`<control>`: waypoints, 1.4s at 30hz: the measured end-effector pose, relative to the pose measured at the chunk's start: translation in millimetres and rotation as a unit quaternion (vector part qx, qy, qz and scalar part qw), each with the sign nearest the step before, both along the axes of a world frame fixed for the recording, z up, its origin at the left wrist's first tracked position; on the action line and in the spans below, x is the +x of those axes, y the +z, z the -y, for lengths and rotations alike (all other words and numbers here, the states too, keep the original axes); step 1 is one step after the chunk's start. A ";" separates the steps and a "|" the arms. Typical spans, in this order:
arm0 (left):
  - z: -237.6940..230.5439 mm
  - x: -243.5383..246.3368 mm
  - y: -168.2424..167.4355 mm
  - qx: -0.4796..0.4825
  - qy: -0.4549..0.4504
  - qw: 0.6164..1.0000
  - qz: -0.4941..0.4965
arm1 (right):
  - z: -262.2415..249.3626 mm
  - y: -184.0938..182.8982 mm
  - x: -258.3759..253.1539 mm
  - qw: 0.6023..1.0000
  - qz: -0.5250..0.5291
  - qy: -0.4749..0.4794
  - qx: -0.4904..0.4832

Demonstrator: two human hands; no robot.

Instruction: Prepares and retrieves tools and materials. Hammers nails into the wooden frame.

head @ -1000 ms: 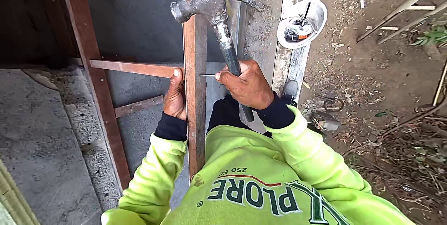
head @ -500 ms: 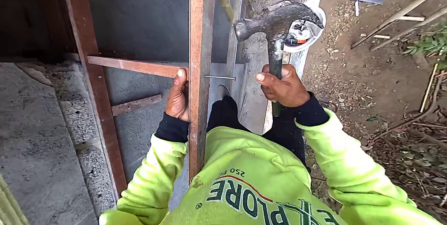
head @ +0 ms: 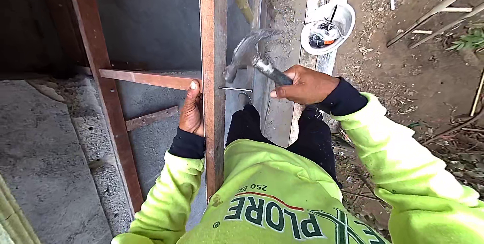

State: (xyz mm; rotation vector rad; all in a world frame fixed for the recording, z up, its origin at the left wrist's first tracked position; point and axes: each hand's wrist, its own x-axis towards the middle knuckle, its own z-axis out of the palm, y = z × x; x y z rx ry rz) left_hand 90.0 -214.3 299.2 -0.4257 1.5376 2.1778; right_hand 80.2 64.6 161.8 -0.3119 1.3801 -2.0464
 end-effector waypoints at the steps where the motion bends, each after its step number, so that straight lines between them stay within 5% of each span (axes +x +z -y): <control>1: -1.3 -0.6 -0.5 0.002 0.005 1.000 0.003 | 1.7 -1.3 1.1 1.000 -0.007 0.012 0.014; 8: 1.0 1.1 -0.1 -0.005 -0.013 1.000 -0.013 | 27.7 -10.3 31.8 0.992 -0.071 -0.100 0.036; 12: -1.0 -0.3 0.1 0.008 -0.007 1.000 -0.013 | 33.6 -17.5 63.5 0.949 -0.091 -0.283 0.101; 18: -6.8 -6.1 -1.3 -0.010 0.071 0.997 -0.001 | 71.5 -29.8 123.7 0.894 -0.087 -0.439 -0.008; 23: -7.1 -5.4 -0.7 -0.056 0.070 0.996 -0.002 | 97.3 -28.0 133.3 0.890 -0.085 -0.448 0.001; 27: -9.9 -6.1 2.2 -0.068 0.075 0.995 0.000 | 116.5 -25.7 139.2 0.862 -0.054 -0.496 -0.083; 33: -9.0 -6.3 2.0 -0.081 0.066 0.995 -0.003 | 112.5 -33.1 137.6 0.892 -0.099 -0.440 0.018; 39: -9.6 -5.7 2.8 -0.069 0.070 0.995 0.002 | 94.0 -18.5 137.6 0.789 -0.058 -0.539 -0.289; 42: -7.4 -7.2 2.3 -0.077 0.062 0.995 -0.006 | 118.2 -29.7 141.7 0.851 -0.055 -0.503 -0.142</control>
